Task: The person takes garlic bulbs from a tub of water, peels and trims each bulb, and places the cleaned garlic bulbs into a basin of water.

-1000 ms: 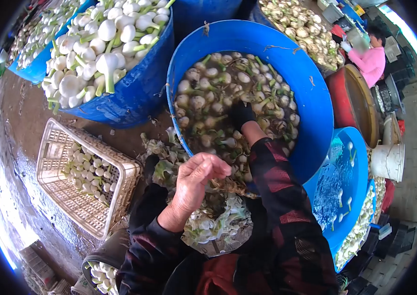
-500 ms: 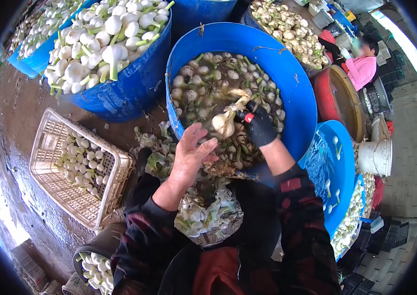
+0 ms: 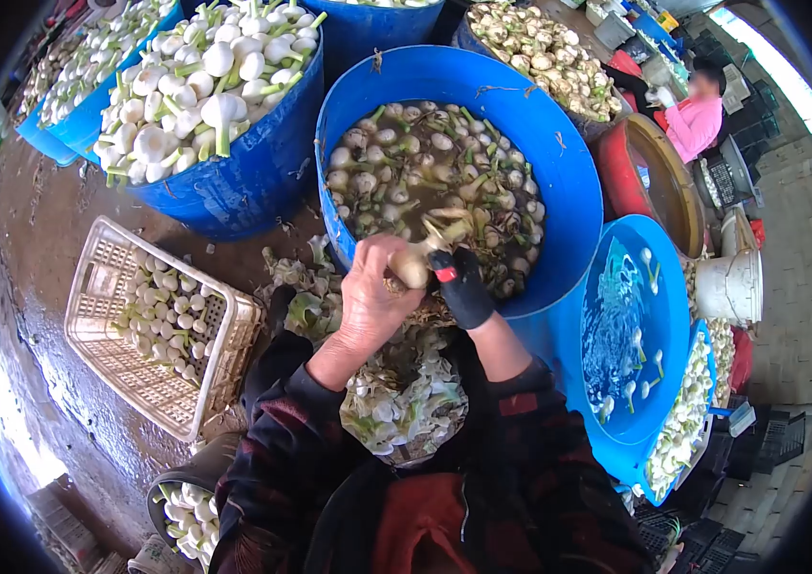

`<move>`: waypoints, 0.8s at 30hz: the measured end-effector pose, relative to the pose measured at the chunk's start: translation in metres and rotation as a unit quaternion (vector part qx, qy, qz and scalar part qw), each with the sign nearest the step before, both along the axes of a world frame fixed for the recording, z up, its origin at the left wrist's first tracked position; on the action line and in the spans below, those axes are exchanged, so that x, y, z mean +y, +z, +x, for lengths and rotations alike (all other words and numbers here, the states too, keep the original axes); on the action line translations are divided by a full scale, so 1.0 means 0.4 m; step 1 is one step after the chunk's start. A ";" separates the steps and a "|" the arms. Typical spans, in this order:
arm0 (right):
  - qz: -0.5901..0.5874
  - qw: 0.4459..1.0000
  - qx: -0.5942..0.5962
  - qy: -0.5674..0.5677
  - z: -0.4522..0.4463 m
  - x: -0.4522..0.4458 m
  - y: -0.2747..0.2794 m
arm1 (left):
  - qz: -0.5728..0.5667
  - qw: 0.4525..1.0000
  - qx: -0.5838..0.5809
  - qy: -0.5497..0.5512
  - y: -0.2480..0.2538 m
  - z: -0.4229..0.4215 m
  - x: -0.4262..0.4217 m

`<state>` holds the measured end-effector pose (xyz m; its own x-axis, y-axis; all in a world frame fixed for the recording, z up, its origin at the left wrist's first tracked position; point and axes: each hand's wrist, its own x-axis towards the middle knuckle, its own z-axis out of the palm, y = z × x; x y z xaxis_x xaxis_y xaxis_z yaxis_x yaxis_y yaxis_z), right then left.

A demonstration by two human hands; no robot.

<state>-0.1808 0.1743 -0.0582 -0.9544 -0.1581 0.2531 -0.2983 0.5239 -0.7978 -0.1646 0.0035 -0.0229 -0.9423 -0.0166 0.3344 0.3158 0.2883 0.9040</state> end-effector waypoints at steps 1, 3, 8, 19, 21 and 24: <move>0.019 0.999 0.044 -0.007 -0.005 -0.015 -0.001 | -0.030 0.999 0.011 0.003 -0.003 0.000 0.003; 0.032 0.998 0.050 -0.018 -0.014 -0.035 0.002 | -0.024 1.000 0.001 0.005 -0.012 -0.002 0.003; 0.293 0.905 0.308 0.024 -0.025 -0.003 -0.048 | 0.107 0.987 -0.123 0.001 -0.004 -0.011 -0.008; -0.081 0.981 -0.120 0.127 -0.032 0.039 0.068 | 0.261 0.950 -0.170 -0.014 0.008 -0.027 -0.020; -0.210 0.950 -0.191 0.128 -0.028 0.035 0.085 | 0.203 0.968 -0.146 -0.013 0.002 -0.022 -0.012; -0.206 0.955 -0.168 0.133 -0.045 0.046 0.032 | 0.037 0.999 -0.031 -0.007 -0.002 -0.014 0.009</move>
